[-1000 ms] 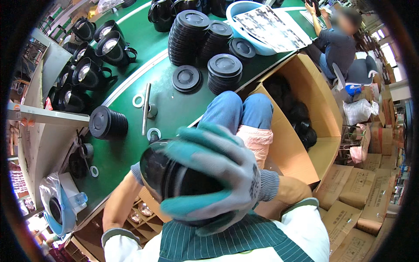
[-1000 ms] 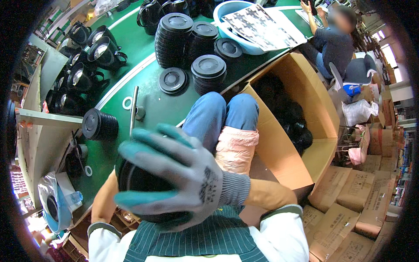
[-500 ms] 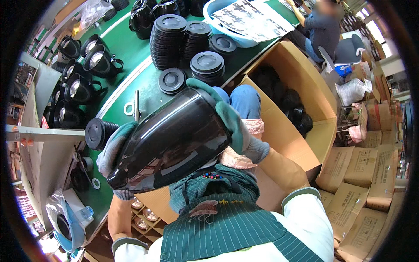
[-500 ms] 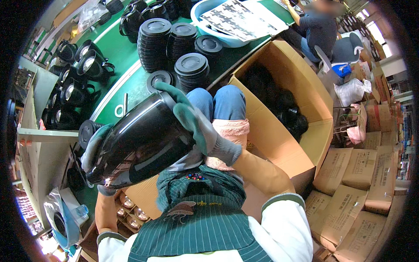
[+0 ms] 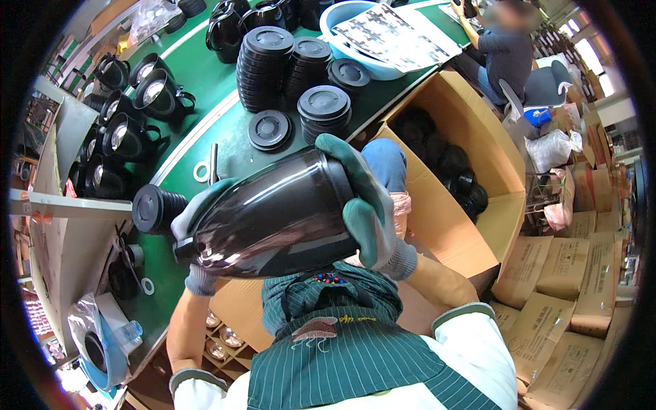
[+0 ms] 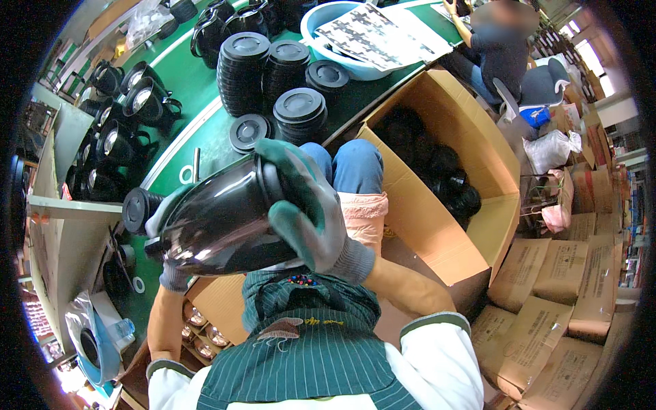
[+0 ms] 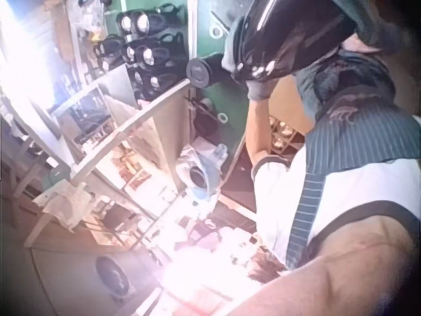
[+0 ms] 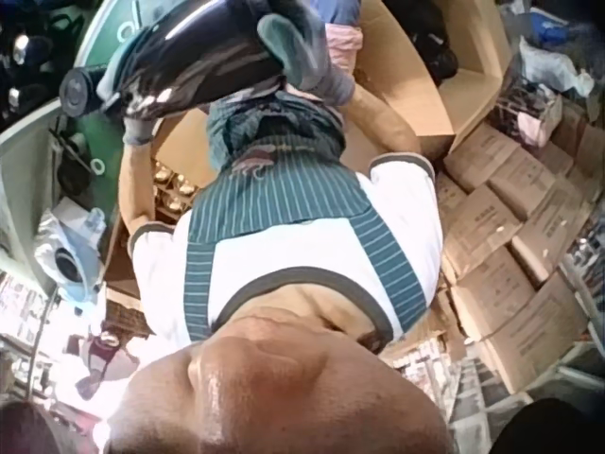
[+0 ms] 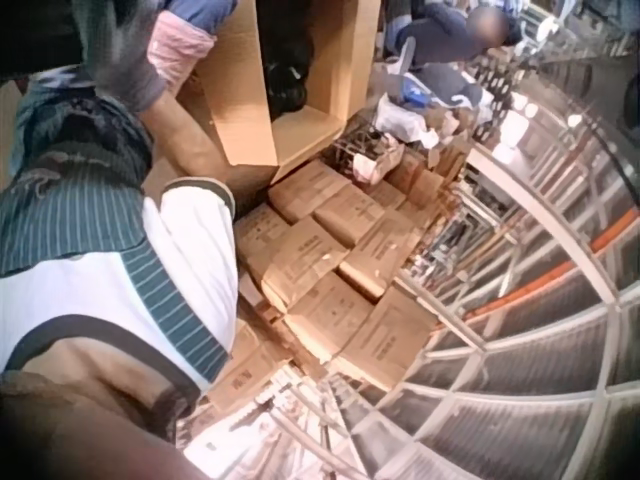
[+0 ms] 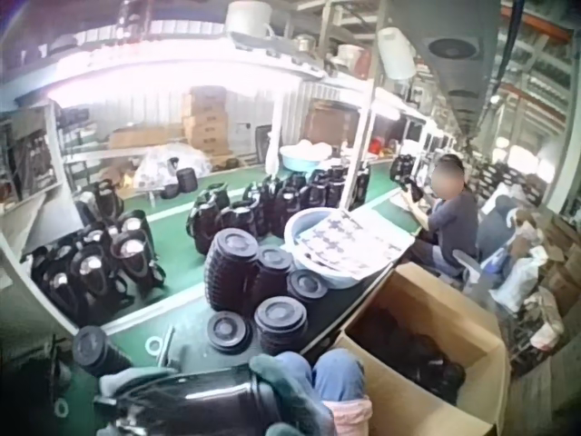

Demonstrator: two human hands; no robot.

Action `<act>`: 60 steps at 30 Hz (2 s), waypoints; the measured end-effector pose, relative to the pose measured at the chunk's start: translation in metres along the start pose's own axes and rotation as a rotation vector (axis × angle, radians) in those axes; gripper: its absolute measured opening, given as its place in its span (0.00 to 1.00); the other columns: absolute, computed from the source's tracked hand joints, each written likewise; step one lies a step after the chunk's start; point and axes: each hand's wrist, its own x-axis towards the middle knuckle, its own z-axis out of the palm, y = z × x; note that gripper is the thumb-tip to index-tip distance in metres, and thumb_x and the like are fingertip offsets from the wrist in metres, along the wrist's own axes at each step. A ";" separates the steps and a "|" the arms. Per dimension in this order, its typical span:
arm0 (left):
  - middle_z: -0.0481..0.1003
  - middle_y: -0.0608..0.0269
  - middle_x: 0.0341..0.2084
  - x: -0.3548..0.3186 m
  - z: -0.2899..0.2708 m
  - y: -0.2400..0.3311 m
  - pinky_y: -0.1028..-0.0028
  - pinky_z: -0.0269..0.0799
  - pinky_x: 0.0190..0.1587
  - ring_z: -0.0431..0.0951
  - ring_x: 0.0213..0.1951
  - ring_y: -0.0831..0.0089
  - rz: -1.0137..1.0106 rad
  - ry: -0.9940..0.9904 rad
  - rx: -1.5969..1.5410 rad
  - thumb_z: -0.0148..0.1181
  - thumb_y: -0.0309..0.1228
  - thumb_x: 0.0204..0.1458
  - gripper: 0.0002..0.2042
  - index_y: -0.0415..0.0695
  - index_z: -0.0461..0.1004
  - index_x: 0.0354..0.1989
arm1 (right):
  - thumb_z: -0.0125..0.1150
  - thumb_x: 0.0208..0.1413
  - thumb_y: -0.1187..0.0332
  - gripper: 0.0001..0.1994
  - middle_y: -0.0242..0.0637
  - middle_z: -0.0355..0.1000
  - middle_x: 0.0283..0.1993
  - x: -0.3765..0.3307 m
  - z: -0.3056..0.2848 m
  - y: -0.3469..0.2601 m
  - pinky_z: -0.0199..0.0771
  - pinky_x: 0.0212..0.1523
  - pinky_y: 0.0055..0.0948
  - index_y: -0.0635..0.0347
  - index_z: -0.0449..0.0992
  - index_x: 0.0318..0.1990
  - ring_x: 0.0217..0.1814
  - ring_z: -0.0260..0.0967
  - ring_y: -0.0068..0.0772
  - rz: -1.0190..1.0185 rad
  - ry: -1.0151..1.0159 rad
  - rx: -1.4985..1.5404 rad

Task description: The person sits on the floor and repeatedly picks up black kettles, inserts a metal rod into the base, and places them on a green workbench. The person handles the kettles one at a time and uses a metal rod tool to secure the base.

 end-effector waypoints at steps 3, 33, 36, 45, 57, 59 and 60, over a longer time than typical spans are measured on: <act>0.70 0.39 0.64 -0.020 -0.025 -0.058 0.57 0.78 0.60 0.76 0.60 0.53 -0.285 -0.049 -0.372 0.47 0.45 0.71 0.30 0.33 0.59 0.72 | 0.63 0.60 0.47 0.38 0.59 0.61 0.72 0.006 -0.003 -0.009 0.60 0.72 0.44 0.67 0.67 0.70 0.73 0.62 0.57 -0.259 -0.110 -0.213; 0.85 0.51 0.44 0.030 0.036 0.080 0.69 0.81 0.47 0.88 0.42 0.61 0.592 -0.107 0.953 0.67 0.27 0.48 0.15 0.37 0.85 0.46 | 0.50 0.74 0.60 0.33 0.45 0.49 0.81 0.007 0.005 0.033 0.47 0.79 0.33 0.65 0.47 0.79 0.83 0.47 0.36 0.546 -0.043 0.569; 0.85 0.51 0.44 0.022 0.010 0.044 0.69 0.81 0.47 0.88 0.42 0.61 0.221 0.018 0.416 0.67 0.27 0.48 0.15 0.37 0.85 0.46 | 0.56 0.67 0.51 0.45 0.60 0.41 0.82 -0.004 -0.003 0.039 0.40 0.80 0.42 0.67 0.41 0.80 0.84 0.41 0.56 0.033 -0.253 -0.143; 0.85 0.51 0.44 0.024 0.054 0.083 0.70 0.81 0.47 0.88 0.42 0.61 0.569 -0.144 0.926 0.66 0.26 0.49 0.15 0.37 0.85 0.45 | 0.47 0.75 0.54 0.32 0.44 0.55 0.78 -0.035 0.009 0.044 0.50 0.78 0.30 0.64 0.52 0.78 0.79 0.56 0.37 0.467 0.079 0.637; 0.78 0.50 0.59 0.058 0.120 0.133 0.65 0.71 0.65 0.80 0.59 0.62 0.204 -0.559 0.670 0.74 0.23 0.41 0.42 0.36 0.66 0.70 | 0.78 0.50 0.66 0.48 0.45 0.60 0.73 -0.102 -0.042 0.120 0.63 0.74 0.43 0.60 0.50 0.75 0.73 0.62 0.44 0.280 0.075 0.051; 0.65 0.39 0.69 0.041 0.127 0.124 0.53 0.60 0.73 0.67 0.70 0.48 0.028 -0.500 0.056 0.78 0.30 0.46 0.48 0.30 0.55 0.75 | 0.77 0.51 0.62 0.45 0.45 0.61 0.72 -0.122 -0.056 0.146 0.57 0.76 0.44 0.61 0.56 0.73 0.73 0.62 0.45 0.519 0.033 -0.078; 0.64 0.39 0.70 0.034 0.128 0.117 0.52 0.60 0.73 0.66 0.71 0.47 0.046 -0.479 0.048 0.78 0.31 0.46 0.49 0.30 0.54 0.75 | 0.77 0.51 0.60 0.43 0.45 0.62 0.72 -0.128 -0.055 0.147 0.55 0.77 0.44 0.62 0.59 0.71 0.73 0.62 0.46 0.676 0.034 -0.051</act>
